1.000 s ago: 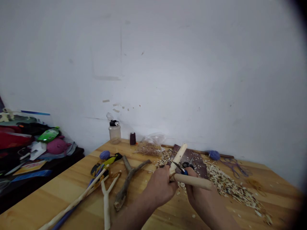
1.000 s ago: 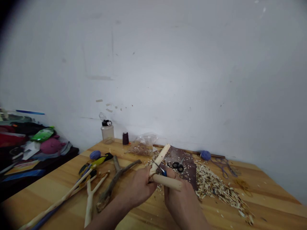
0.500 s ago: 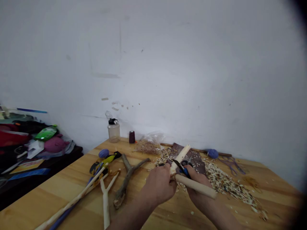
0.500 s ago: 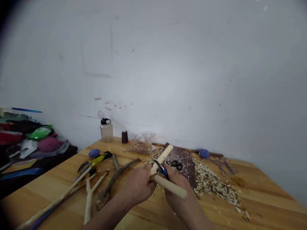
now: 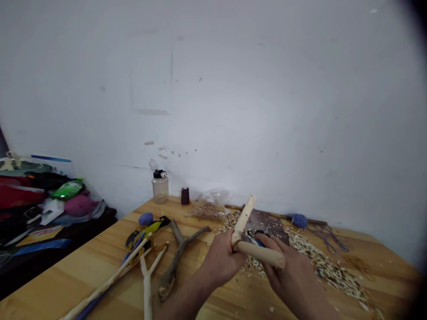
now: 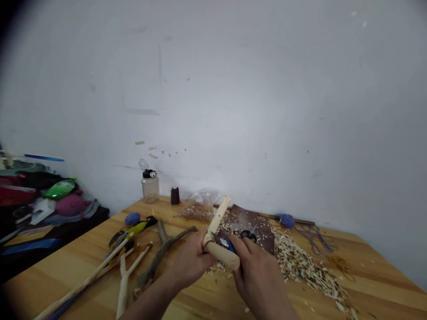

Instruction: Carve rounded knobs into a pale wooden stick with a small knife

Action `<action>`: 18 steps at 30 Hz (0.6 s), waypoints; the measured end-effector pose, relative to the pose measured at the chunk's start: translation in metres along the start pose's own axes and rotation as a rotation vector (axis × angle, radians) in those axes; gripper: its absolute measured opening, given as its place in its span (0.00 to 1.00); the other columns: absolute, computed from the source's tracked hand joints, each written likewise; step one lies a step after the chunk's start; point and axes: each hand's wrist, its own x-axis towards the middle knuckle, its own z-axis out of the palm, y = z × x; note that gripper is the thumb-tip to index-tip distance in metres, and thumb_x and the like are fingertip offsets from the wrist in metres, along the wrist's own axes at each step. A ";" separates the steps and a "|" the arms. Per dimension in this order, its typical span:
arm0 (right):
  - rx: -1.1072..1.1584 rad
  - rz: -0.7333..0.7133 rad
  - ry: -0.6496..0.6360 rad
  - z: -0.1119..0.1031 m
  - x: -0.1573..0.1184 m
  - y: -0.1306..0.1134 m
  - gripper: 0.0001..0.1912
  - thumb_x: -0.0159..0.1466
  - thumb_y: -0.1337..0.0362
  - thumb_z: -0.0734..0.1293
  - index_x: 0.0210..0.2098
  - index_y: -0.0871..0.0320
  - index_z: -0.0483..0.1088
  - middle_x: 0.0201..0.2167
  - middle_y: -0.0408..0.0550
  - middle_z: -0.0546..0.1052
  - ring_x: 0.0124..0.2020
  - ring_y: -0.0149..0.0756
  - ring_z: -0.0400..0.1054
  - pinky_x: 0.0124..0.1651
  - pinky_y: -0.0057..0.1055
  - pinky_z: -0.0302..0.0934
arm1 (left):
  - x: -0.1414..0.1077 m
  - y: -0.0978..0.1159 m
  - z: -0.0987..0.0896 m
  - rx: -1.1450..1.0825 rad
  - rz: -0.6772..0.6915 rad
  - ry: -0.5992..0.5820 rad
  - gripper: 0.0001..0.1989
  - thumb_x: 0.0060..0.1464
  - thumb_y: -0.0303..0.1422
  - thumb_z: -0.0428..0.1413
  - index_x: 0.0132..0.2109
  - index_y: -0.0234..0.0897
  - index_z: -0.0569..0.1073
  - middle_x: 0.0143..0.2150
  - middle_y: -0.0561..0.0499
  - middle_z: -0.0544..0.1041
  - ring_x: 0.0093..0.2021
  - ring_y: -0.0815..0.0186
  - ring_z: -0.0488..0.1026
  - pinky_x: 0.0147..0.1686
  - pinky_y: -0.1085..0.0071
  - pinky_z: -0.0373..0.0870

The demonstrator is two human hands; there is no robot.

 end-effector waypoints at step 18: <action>-0.286 -0.043 0.085 0.004 -0.001 -0.005 0.20 0.59 0.70 0.59 0.50 0.53 0.65 0.31 0.46 0.73 0.29 0.35 0.68 0.31 0.29 0.58 | -0.001 0.000 0.003 -0.007 0.077 -0.043 0.05 0.44 0.24 0.51 0.32 0.35 0.66 0.26 0.56 0.64 0.27 0.72 0.59 0.25 0.78 0.56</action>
